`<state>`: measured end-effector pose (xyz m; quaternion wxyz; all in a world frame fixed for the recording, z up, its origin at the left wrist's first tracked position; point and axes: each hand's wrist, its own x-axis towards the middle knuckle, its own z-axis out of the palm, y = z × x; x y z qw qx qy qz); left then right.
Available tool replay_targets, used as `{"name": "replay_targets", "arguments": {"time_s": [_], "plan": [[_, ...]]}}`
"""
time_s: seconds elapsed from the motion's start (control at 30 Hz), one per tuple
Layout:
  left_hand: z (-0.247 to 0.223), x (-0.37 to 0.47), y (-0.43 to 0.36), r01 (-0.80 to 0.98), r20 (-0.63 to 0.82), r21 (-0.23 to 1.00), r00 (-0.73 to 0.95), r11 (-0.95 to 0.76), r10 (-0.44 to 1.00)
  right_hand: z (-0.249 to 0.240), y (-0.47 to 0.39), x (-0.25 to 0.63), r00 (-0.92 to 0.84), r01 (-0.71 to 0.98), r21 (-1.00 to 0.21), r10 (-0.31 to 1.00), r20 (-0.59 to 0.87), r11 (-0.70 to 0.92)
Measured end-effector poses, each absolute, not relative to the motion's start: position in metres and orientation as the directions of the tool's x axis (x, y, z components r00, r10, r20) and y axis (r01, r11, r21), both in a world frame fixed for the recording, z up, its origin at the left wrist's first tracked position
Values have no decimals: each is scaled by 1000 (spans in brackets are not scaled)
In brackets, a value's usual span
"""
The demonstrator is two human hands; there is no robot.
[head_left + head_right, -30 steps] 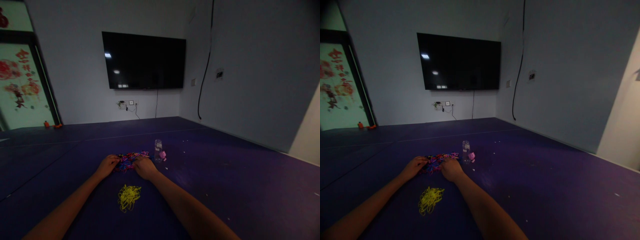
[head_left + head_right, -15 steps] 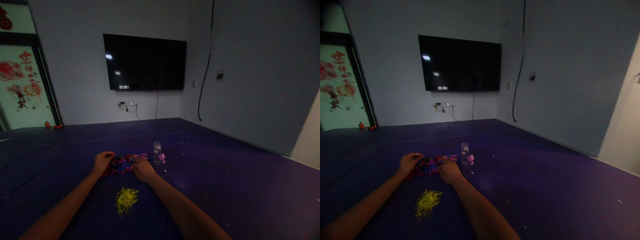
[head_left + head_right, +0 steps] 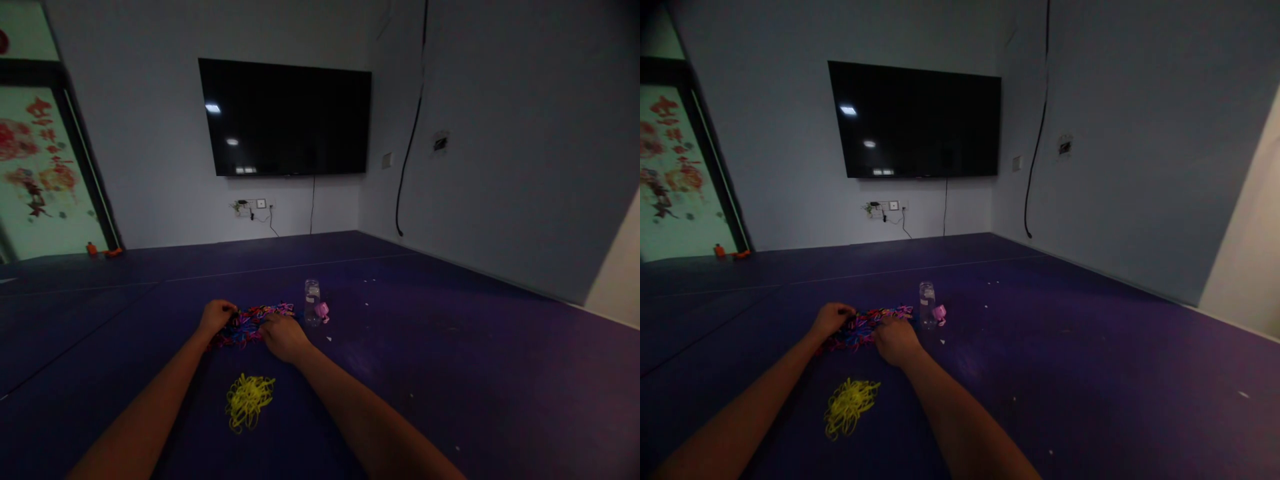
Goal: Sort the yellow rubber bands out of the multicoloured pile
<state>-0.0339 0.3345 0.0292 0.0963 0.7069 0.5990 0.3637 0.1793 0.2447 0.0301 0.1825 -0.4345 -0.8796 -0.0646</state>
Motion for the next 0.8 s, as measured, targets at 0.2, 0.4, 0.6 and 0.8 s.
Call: {"name": "replay_targets", "arguments": {"time_s": [0.2, 0.4, 0.6, 0.8], "plan": [[31, -31, 333, 796, 365, 552, 34, -247, 930, 31, 244, 181, -585, 774, -13, 721, 372, 634], [31, -25, 332, 802, 405, 533, 37, -269, 913, 32, 243, 183, -567, 779, -34, 727, 388, 626], [34, -23, 330, 801, 463, 524, 18, -290, 886, 33, 243, 183, -569, 785, -22, 735, 368, 619], [37, -15, 329, 787, 475, 519, 61, -335, 878, 30, 245, 183, -581, 779, -2, 723, 374, 627]]}}
